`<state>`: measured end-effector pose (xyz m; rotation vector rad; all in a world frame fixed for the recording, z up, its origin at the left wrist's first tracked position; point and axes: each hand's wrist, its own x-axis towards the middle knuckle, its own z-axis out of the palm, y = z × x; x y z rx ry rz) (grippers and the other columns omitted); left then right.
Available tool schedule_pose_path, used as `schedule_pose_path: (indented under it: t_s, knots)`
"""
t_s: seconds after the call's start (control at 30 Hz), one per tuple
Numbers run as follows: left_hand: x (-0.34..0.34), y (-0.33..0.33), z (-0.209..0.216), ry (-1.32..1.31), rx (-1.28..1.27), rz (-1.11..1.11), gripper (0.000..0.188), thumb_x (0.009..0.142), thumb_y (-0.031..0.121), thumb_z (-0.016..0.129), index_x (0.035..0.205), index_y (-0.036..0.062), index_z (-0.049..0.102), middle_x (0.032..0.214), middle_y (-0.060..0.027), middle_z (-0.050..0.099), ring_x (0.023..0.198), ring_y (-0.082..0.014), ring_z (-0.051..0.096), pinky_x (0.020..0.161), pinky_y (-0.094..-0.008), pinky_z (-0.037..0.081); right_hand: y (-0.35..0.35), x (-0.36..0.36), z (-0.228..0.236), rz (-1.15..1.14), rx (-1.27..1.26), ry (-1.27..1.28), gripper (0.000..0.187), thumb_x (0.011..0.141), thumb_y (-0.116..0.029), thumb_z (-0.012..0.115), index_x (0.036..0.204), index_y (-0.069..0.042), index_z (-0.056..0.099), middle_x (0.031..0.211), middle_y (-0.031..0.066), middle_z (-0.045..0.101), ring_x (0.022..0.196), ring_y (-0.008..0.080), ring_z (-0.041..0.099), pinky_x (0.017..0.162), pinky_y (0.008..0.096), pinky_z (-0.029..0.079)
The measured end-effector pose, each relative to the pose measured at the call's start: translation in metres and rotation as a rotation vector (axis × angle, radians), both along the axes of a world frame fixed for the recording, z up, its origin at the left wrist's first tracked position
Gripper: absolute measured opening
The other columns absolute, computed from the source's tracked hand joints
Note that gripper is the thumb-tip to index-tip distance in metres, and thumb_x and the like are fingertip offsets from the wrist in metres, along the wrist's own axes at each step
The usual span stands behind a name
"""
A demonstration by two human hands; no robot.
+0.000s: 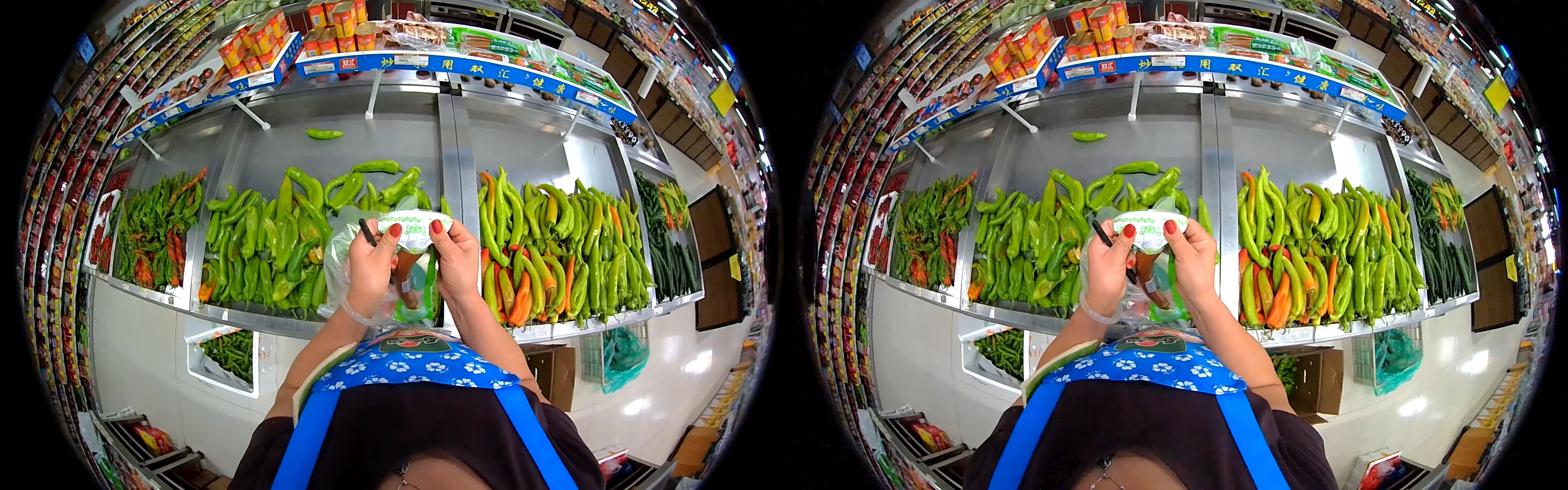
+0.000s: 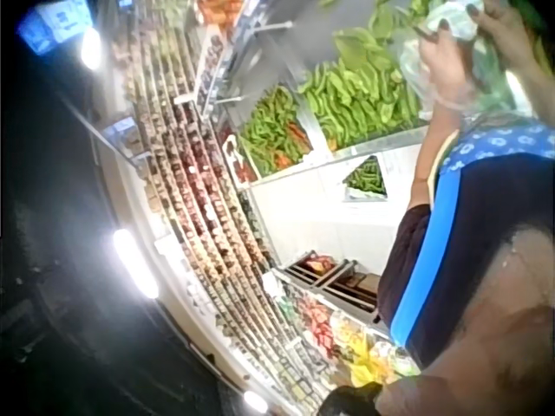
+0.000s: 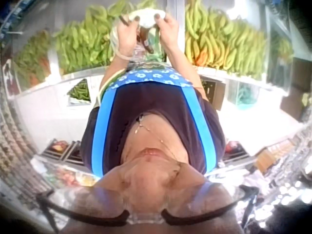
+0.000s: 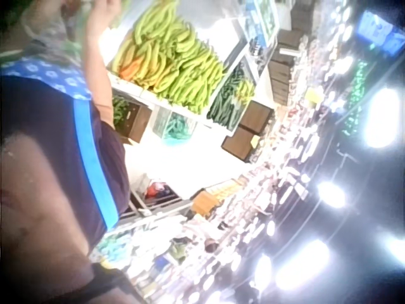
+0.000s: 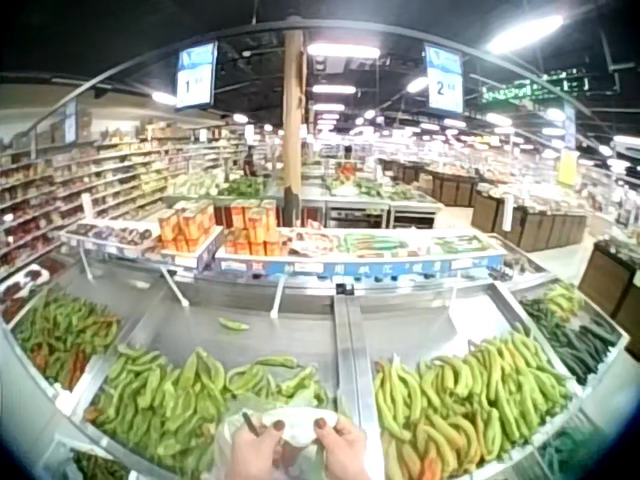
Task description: The person stands in a supermarket aisle and applies price stickers to packaged sausages. They pick up a package, write on the label with a marker, and place the item on a shelf. The person repeats this process for multiple sausage packages.
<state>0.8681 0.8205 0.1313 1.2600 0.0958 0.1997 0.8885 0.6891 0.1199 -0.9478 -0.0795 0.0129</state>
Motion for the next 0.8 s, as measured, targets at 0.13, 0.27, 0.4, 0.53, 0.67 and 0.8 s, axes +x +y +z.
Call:
schedule_pose_path:
  t_s: [0.13, 0.27, 0.4, 0.53, 0.67, 0.8]
  knots:
    - [-0.004, -0.003, 0.002, -0.013, 0.006, 0.000, 0.035, 0.092, 0.031, 0.066, 0.077, 0.0110, 0.042, 0.064, 0.0044, 0.045, 0.052, -0.0025, 0.044, 0.047, -0.0184, 0.036, -0.003, -0.003, -0.001, 0.049, 0.100, 0.036, 0.021, 0.093, -0.018, 0.063, 0.102, 0.001, 0.065, 0.097, 0.0074, 0.069, 0.087, 0.0119, 0.062, 0.081, 0.0272, 0.048]
    - [-0.007, -0.004, -0.001, -0.021, -0.020, -0.023, 0.034, 0.092, 0.029, 0.065, 0.077, 0.0108, 0.041, 0.065, 0.0041, 0.046, 0.054, -0.0026, 0.045, 0.048, -0.0182, 0.036, -0.005, -0.003, -0.009, 0.057, 0.176, 0.048, 0.021, 0.093, -0.018, 0.063, 0.103, 0.001, 0.065, 0.099, 0.0096, 0.069, 0.089, 0.0154, 0.065, 0.084, 0.0297, 0.050]
    - [-0.010, -0.006, 0.004, -0.037, 0.000, -0.045, 0.032, 0.093, 0.027, 0.065, 0.078, 0.0107, 0.042, 0.065, 0.0043, 0.046, 0.054, -0.0022, 0.045, 0.049, -0.0179, 0.037, -0.006, -0.006, -0.008, 0.069, 0.213, 0.042, 0.024, 0.092, -0.022, 0.066, 0.104, -0.001, 0.065, 0.100, 0.0075, 0.069, 0.093, 0.0139, 0.063, 0.087, 0.0291, 0.047]
    - [-0.015, -0.008, 0.008, -0.038, 0.032, -0.061, 0.030, 0.093, 0.026, 0.064, 0.080, 0.0101, 0.043, 0.065, 0.0043, 0.045, 0.054, -0.0018, 0.044, 0.048, -0.0179, 0.036, -0.009, -0.007, -0.010, 0.087, 0.239, 0.029, 0.025, 0.091, -0.021, 0.066, 0.104, 0.000, 0.065, 0.102, 0.0086, 0.069, 0.094, 0.0155, 0.063, 0.087, 0.0298, 0.048]
    - [-0.017, -0.008, 0.004, -0.069, 0.022, -0.087, 0.027, 0.094, 0.026, 0.063, 0.085, 0.0083, 0.045, 0.067, 0.0041, 0.046, 0.054, -0.0017, 0.043, 0.048, -0.0176, 0.036, -0.012, -0.009, -0.011, 0.110, 0.278, 0.006, 0.023, 0.091, -0.019, 0.065, 0.103, 0.001, 0.064, 0.102, 0.0096, 0.069, 0.093, 0.0164, 0.064, 0.087, 0.0295, 0.049]
    - [-0.017, -0.006, 0.000, -0.072, -0.022, -0.103, 0.025, 0.094, 0.026, 0.063, 0.096, 0.0053, 0.049, 0.070, 0.0038, 0.048, 0.056, -0.0019, 0.043, 0.049, -0.0174, 0.035, -0.017, -0.010, -0.014, 0.112, 0.219, -0.060, 0.020, 0.091, -0.016, 0.065, 0.102, 0.001, 0.065, 0.099, 0.0091, 0.069, 0.090, 0.0145, 0.064, 0.085, 0.0280, 0.049]
